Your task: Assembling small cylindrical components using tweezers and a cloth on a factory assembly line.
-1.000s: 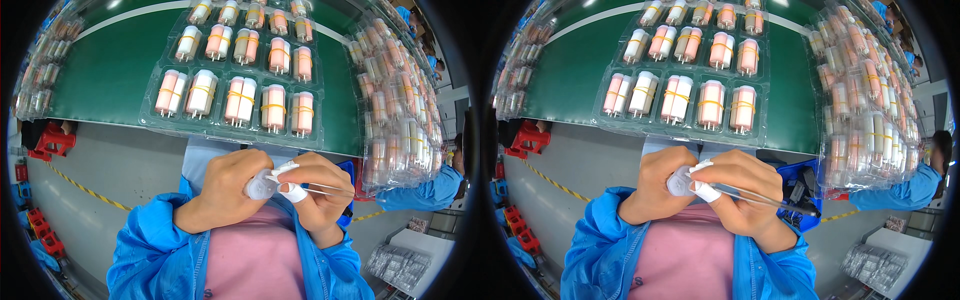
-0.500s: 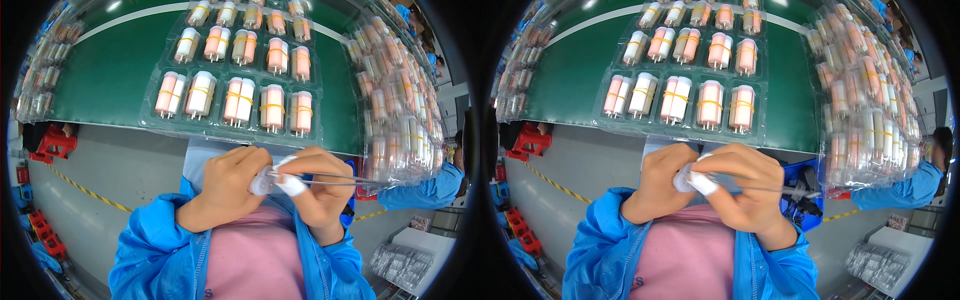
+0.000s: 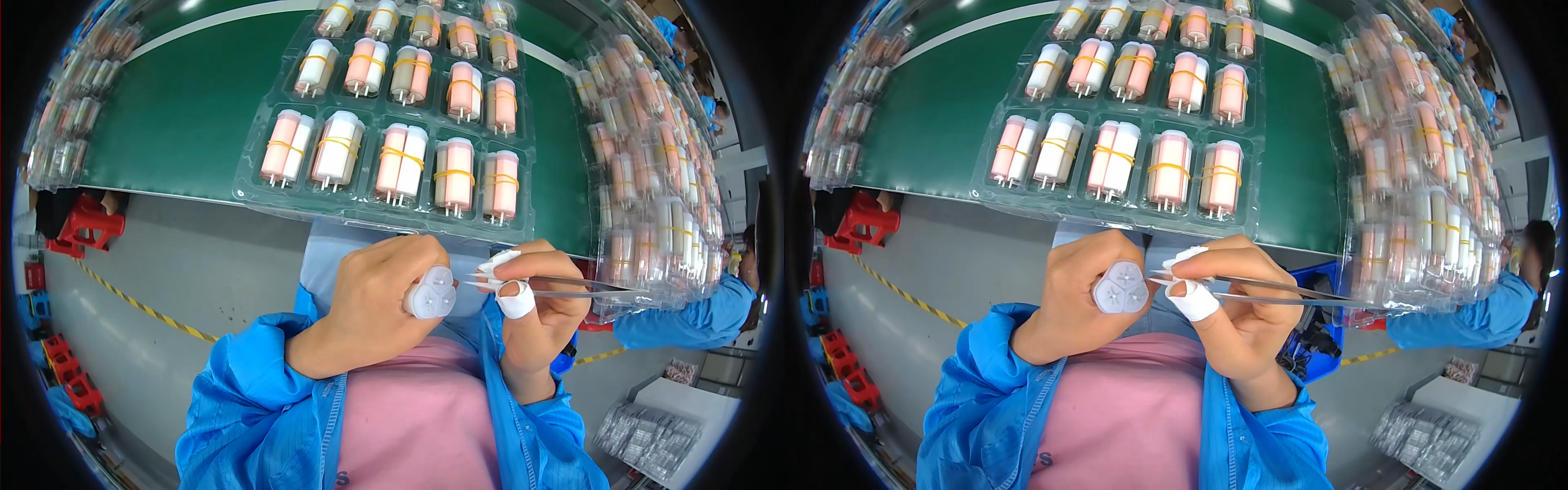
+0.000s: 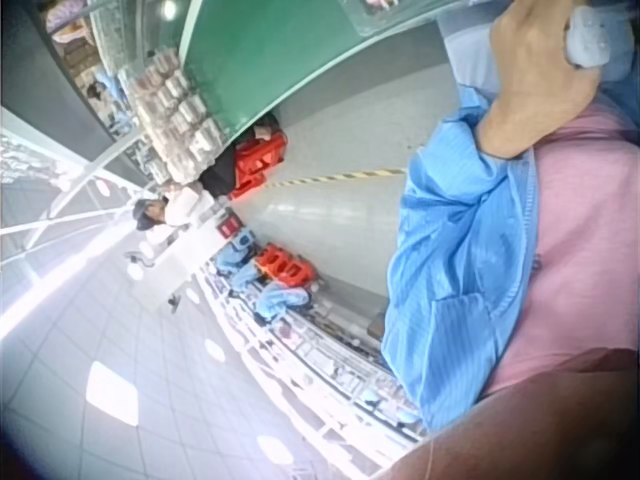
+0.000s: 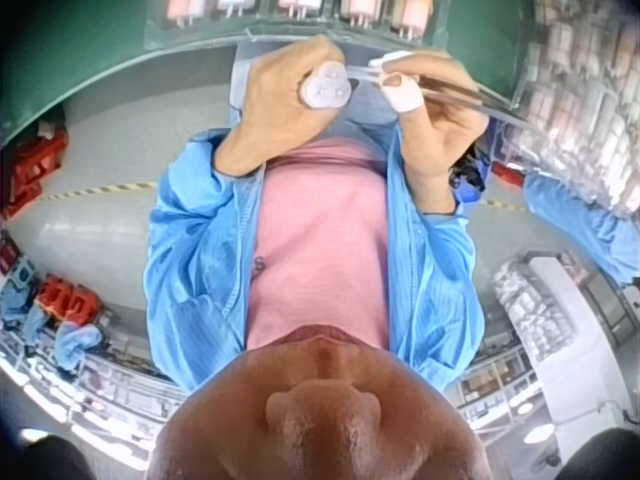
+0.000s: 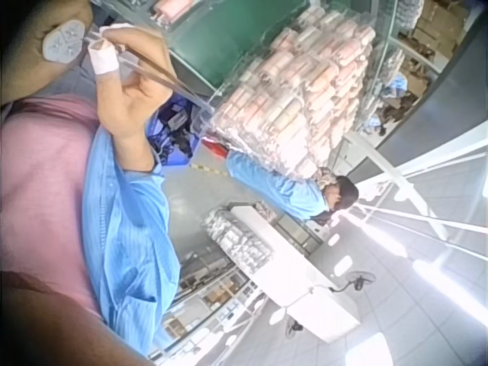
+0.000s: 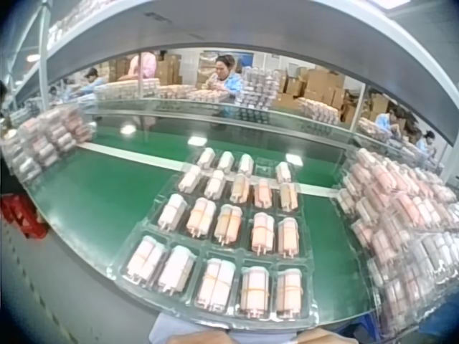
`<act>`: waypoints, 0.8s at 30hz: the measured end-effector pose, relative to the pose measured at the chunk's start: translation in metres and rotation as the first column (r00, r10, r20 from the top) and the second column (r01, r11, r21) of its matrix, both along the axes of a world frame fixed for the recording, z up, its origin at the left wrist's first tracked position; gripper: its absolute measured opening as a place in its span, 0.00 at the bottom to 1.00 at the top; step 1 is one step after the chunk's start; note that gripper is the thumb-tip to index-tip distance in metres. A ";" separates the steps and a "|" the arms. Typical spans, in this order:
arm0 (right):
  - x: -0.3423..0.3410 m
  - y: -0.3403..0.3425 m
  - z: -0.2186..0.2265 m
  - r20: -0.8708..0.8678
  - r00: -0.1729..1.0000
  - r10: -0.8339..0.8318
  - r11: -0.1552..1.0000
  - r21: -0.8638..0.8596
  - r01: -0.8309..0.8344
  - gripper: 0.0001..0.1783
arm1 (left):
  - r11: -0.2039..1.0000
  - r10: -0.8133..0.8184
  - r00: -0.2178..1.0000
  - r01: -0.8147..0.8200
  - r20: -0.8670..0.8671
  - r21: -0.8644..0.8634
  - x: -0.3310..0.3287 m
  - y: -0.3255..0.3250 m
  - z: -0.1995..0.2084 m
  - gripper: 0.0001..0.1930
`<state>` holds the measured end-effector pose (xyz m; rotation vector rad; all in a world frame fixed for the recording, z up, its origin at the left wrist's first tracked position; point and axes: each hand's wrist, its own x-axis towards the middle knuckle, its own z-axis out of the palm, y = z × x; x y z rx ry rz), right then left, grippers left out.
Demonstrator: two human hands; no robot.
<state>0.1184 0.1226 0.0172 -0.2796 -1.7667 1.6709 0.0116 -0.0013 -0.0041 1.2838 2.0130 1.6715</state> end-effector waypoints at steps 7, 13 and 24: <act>0.003 0.005 0.003 -0.024 0.998 0.053 0.969 -0.239 -0.057 0.14 | 0.993 -0.118 0.980 0.118 0.158 0.005 -0.002 -0.003 0.012 0.19; 0.004 0.003 0.001 -0.069 0.994 0.085 0.981 -0.171 -0.095 0.15 | 0.982 -0.176 0.979 0.167 0.104 0.093 0.000 -0.001 -0.004 0.24; 0.008 0.001 0.004 -0.008 0.991 0.135 0.943 0.309 -0.126 0.13 | 0.983 -0.181 0.956 0.170 0.231 0.065 0.007 -0.002 -0.005 0.20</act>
